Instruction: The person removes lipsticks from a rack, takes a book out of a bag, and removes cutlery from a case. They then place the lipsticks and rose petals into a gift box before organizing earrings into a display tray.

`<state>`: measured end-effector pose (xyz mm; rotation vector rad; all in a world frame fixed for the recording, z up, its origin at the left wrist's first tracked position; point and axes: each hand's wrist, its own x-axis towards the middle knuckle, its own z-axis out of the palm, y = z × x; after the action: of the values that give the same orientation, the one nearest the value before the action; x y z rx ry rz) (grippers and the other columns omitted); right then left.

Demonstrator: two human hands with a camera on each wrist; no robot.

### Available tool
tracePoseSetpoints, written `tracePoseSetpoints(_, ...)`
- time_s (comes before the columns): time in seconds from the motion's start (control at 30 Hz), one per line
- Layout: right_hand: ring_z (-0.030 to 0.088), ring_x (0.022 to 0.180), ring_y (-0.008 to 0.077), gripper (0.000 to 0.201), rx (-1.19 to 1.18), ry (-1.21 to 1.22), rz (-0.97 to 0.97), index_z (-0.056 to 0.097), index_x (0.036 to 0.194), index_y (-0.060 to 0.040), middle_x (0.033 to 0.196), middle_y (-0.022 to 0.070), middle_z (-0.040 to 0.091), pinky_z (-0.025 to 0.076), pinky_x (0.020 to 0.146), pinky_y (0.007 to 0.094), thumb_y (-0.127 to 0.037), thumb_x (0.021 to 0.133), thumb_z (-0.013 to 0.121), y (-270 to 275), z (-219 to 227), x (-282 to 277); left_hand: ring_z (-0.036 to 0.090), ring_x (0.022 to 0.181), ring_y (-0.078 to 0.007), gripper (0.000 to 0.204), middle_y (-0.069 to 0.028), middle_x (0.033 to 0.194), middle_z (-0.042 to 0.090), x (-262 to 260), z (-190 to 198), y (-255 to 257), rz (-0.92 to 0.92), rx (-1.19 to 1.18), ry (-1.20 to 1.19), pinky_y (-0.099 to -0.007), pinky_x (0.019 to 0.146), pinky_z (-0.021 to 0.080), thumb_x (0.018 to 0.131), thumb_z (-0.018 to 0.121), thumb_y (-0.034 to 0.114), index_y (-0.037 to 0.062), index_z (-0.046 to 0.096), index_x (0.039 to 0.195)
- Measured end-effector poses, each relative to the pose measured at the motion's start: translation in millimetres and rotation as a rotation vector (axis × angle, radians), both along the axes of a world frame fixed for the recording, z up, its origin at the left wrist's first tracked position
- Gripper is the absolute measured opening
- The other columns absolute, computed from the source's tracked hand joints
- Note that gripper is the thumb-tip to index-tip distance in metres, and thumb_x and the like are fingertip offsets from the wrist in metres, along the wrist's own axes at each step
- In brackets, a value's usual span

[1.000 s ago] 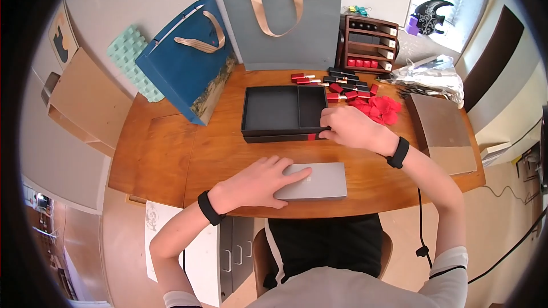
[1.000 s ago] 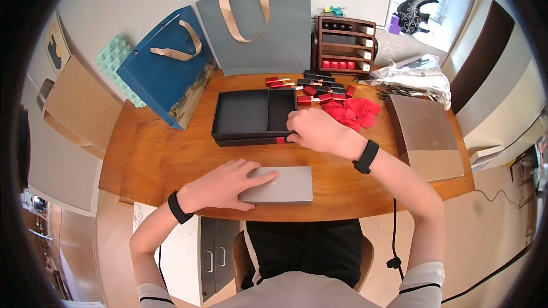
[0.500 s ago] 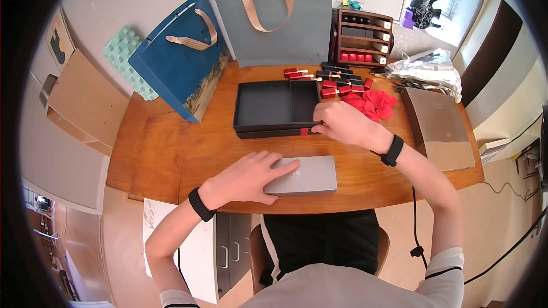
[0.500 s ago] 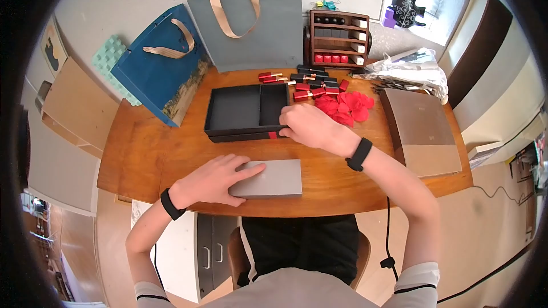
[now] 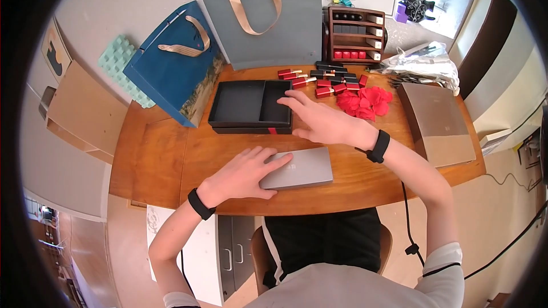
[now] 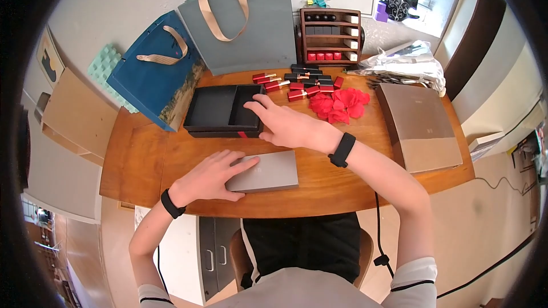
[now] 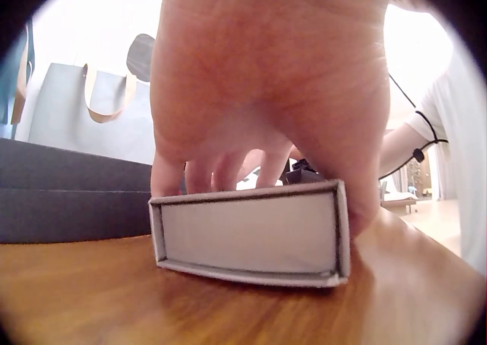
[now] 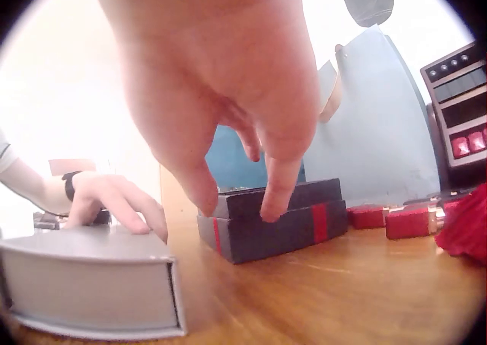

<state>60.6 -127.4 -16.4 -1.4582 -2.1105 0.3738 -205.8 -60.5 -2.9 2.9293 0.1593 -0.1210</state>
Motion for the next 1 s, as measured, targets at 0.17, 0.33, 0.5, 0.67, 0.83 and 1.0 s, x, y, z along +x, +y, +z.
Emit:
tracePoseSetpoints(0.17,0.065,0.108,0.0423,0.050,-0.002,-0.097,0.032,0.046,0.143,-0.0023,0.146,0.0214,0.048,0.054,0.090,0.0477,-0.021,0.100,0.064,-3,-8,17,0.057,0.121,-0.0391,0.089,-0.0207,0.135,0.055,-2,-2,-1,0.015,0.020,0.005,-0.0458,0.104,0.048,0.076,0.083,0.031,0.0141,0.043,0.154)
tracePoseSetpoints(0.33,0.069,0.090,0.0418,0.042,-0.157,-0.043,0.015,0.057,0.132,0.0004,0.111,0.0189,0.070,0.055,0.082,0.0449,-0.032,0.105,0.058,-16,7,31,0.059,0.119,-0.0403,0.090,-0.0214,0.134,0.057,-4,4,0,0.028,0.133,-0.022,-0.0466,0.102,0.050,0.073,0.083,0.029,0.0115,0.045,0.152)
tracePoseSetpoints(0.5,0.071,0.086,0.0332,0.056,-0.186,0.131,0.049,0.057,0.135,-0.0008,0.108,0.0191,0.071,0.056,0.078,0.0403,-0.043,0.100,0.066,-32,15,37,0.061,0.117,-0.0410,0.089,-0.0214,0.134,0.058,-5,22,14,0.063,0.173,-0.172,-0.0460,0.100,0.053,0.068,0.084,0.027,0.0117,0.048,0.149)
tracePoseSetpoints(0.67,0.072,0.093,0.0297,0.071,-0.107,0.066,0.049,0.054,0.140,-0.0033,0.115,0.0201,0.069,0.058,0.079,0.0408,-0.052,0.091,0.074,-41,18,30,0.060,0.118,-0.0404,0.091,-0.0210,0.135,0.057,-10,37,19,0.131,0.193,-0.168,-0.0447,0.101,0.052,0.067,0.083,0.026,0.0110,0.048,0.149)
tracePoseSetpoints(0.83,0.071,0.095,0.0322,0.069,-0.114,-0.096,0.091,0.053,0.138,-0.0044,0.118,0.0172,0.067,0.057,0.081,0.0434,-0.052,0.092,0.072,-36,10,21,0.057,0.120,-0.0391,0.093,-0.0205,0.133,0.055,-33,33,24,0.190,0.124,-0.051,-0.0430,0.104,0.050,0.066,0.082,0.024,0.0024,0.046,0.148)
tracePoseSetpoints(1.0,0.067,0.100,0.0428,0.059,-0.096,-0.146,0.114,0.058,0.131,-0.0013,0.119,0.0197,0.067,0.055,0.084,0.0502,-0.049,0.097,0.065,-30,11,15,0.055,0.121,-0.0388,0.091,-0.0205,0.130,0.055,-65,33,34,0.283,0.109,0.006,-0.0425,0.105,0.049,0.065,0.080,0.021,-0.0038,0.046,0.146)
